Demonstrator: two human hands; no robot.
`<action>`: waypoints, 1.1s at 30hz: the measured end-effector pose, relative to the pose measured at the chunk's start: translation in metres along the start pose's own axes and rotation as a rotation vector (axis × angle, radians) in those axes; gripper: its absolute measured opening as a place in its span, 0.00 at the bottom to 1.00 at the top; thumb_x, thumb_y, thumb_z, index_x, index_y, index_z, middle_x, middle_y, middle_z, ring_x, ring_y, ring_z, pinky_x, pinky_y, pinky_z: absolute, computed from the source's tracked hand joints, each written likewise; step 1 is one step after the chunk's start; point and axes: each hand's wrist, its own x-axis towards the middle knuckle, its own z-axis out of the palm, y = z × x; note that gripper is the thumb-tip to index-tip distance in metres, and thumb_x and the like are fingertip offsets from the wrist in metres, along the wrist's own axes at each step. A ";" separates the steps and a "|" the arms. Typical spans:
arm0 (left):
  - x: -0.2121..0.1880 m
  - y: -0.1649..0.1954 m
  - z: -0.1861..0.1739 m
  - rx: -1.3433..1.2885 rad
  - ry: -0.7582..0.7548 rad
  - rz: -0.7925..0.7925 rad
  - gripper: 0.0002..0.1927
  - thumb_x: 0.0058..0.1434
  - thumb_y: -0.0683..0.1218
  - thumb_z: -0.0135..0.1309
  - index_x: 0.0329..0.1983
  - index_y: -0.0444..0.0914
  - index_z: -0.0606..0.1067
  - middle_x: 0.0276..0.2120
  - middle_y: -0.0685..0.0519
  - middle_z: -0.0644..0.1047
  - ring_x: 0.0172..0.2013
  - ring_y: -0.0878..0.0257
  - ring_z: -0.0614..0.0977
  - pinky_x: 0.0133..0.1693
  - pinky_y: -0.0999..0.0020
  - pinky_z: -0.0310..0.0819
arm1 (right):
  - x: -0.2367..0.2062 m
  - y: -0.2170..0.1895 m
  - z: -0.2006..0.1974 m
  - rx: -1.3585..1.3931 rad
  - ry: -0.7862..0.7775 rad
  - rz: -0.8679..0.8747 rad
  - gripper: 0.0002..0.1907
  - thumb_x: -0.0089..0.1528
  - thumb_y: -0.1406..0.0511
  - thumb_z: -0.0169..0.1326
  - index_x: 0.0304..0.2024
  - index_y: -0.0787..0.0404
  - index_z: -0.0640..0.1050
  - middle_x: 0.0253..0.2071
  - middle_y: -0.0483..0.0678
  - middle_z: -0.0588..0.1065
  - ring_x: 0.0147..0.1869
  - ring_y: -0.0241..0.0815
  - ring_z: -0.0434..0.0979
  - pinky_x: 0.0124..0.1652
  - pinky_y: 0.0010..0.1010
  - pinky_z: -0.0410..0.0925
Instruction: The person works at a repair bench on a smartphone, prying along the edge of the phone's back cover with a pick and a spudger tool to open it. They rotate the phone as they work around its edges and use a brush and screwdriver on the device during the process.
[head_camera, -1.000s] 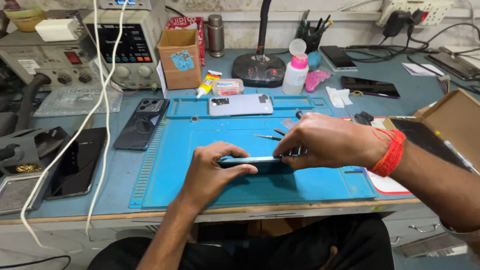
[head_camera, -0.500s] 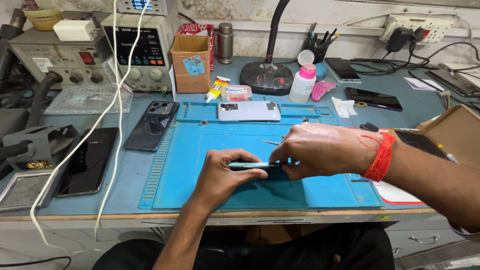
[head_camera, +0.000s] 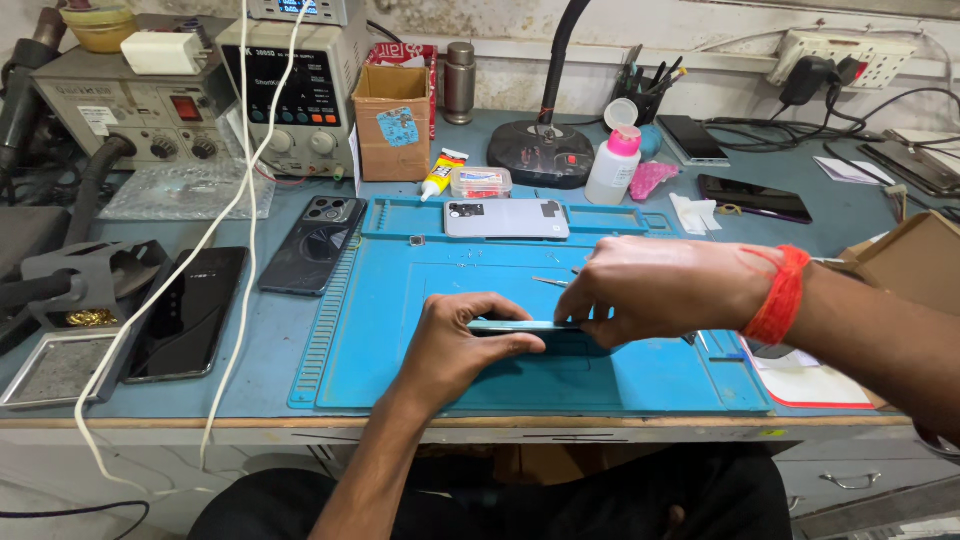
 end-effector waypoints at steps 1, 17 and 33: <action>0.001 -0.001 0.000 0.001 0.003 -0.013 0.13 0.50 0.47 0.73 0.34 0.36 0.85 0.25 0.56 0.84 0.28 0.75 0.80 0.31 0.76 0.76 | 0.002 0.001 0.003 -0.041 0.029 -0.036 0.22 0.52 0.66 0.57 0.49 0.54 0.82 0.30 0.51 0.80 0.24 0.50 0.80 0.26 0.41 0.72; -0.003 -0.005 -0.002 -0.016 -0.027 -0.100 0.13 0.47 0.46 0.73 0.33 0.37 0.85 0.26 0.57 0.84 0.29 0.74 0.81 0.32 0.75 0.77 | 0.006 0.008 0.017 -0.183 0.107 -0.144 0.15 0.50 0.68 0.55 0.40 0.57 0.81 0.20 0.55 0.74 0.25 0.57 0.75 0.28 0.47 0.68; -0.003 0.000 -0.003 0.000 -0.025 -0.080 0.13 0.49 0.47 0.73 0.34 0.37 0.85 0.26 0.58 0.84 0.29 0.75 0.79 0.32 0.76 0.75 | 0.004 0.017 0.008 0.054 0.093 -0.251 0.15 0.53 0.68 0.59 0.43 0.61 0.82 0.30 0.51 0.82 0.31 0.47 0.83 0.33 0.38 0.73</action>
